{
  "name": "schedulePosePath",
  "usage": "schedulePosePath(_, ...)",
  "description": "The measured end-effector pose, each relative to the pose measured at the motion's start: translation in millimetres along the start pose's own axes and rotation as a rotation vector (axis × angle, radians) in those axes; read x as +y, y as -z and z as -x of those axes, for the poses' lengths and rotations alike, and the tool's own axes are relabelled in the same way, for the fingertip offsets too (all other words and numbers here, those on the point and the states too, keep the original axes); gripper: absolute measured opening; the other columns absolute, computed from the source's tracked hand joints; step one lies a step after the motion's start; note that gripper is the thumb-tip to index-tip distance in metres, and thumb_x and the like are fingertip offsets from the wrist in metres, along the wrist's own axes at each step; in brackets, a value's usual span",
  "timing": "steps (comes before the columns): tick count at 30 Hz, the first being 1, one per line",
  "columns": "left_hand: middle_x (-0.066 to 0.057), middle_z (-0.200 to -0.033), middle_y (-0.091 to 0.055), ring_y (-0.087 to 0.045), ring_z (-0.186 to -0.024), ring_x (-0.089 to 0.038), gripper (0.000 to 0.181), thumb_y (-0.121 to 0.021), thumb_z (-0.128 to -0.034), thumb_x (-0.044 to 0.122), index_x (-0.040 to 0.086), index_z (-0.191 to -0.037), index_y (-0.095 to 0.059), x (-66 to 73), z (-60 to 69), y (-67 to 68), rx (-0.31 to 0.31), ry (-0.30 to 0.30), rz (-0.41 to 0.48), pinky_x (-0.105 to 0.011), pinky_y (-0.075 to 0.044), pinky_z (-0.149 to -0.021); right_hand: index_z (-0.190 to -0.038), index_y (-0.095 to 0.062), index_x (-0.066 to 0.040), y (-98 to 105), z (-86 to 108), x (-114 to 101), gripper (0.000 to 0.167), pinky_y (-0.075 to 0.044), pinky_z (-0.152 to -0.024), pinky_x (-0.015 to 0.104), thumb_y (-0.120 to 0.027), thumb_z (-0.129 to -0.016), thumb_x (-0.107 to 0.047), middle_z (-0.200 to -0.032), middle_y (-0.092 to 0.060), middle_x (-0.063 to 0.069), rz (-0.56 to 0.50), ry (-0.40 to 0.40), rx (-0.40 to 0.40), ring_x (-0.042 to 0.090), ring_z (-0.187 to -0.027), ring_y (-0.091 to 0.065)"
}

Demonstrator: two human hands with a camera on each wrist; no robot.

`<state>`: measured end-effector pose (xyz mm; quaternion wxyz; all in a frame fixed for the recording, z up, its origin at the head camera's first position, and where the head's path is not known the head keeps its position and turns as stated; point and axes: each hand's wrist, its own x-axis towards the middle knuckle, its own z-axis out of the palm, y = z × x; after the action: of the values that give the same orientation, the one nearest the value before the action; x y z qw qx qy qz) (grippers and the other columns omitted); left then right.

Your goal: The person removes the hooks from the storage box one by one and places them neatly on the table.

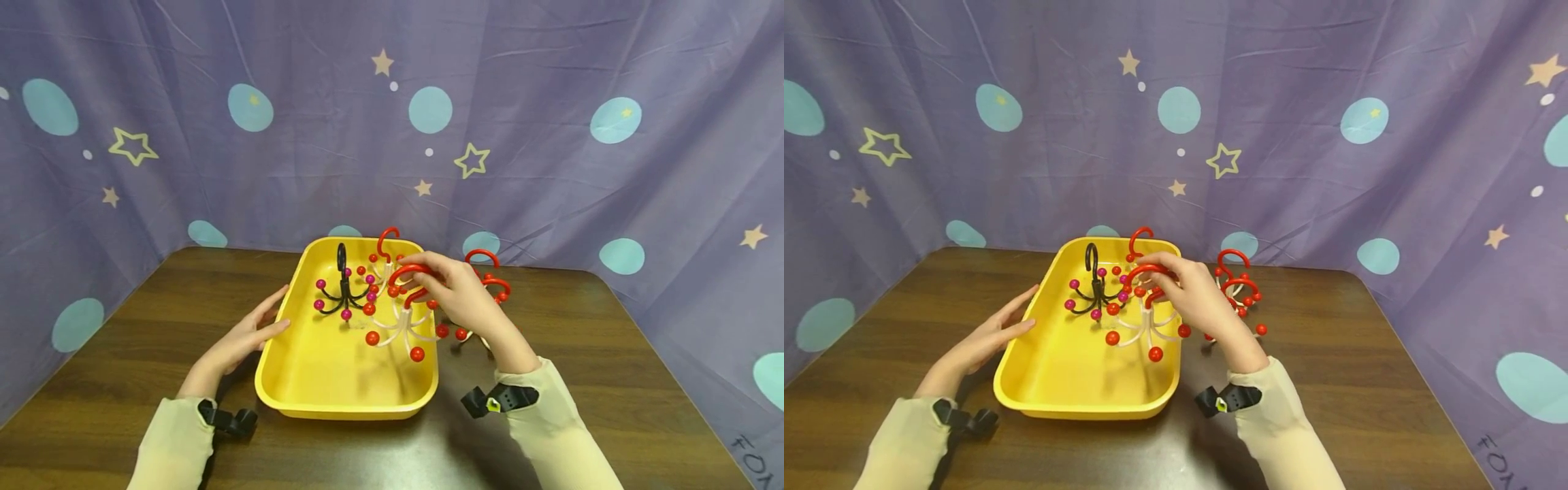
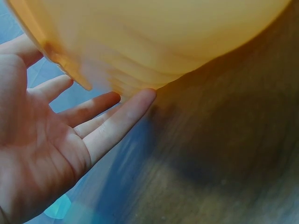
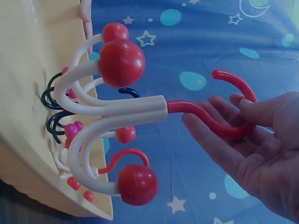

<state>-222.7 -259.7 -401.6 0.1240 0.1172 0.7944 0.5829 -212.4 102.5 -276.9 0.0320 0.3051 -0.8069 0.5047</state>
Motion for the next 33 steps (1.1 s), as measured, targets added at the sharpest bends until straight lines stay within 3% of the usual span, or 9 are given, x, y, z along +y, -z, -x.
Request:
schedulePosePath(8, -0.027, -0.144, -0.016, -0.043, -0.116, -0.042, 0.068, -0.049, -0.0942, 0.026, 0.028, -0.147, -0.007, 0.4, 0.3, 0.6, 0.001, -0.003, 0.003, -0.044, -0.05, -0.08, -0.116, -0.058, -0.01, 15.6, 17.7, 0.8, 0.024, -0.054, -0.065, 0.03, -0.049, -0.094, -0.01, -0.1, -0.066, 0.009, -0.029, 0.004, 0.035, 0.018, -0.08, -0.066)
schedulePosePath(25, -0.028, -0.145, -0.014, -0.042, -0.116, -0.043, 0.068, -0.048, -0.0947, 0.026, 0.028, -0.147, -0.006, 1.5, 1.0, 0.4, -0.014, -0.004, 0.01, -0.044, -0.05, -0.079, -0.117, -0.059, -0.014, 44.5, 57.7, 8.5, 0.025, -0.054, -0.067, 0.032, -0.051, -0.093, -0.013, -0.096, -0.067, 0.01, 0.039, -0.054, 0.128, 0.019, -0.082, -0.066)
schedulePosePath(33, -0.027, -0.146, -0.012, -0.04, -0.118, -0.044, 0.067, -0.048, -0.0946, 0.026, 0.028, -0.147, -0.006, 1.4, 1.6, 0.1, -0.006, -0.001, 0.007, -0.044, -0.05, -0.08, -0.119, -0.057, -0.009, 55.2, 72.7, 15.5, 0.027, -0.054, -0.065, 0.028, -0.051, -0.093, -0.014, -0.096, -0.066, 0.011, 0.072, -0.101, 0.099, 0.018, -0.079, -0.066)
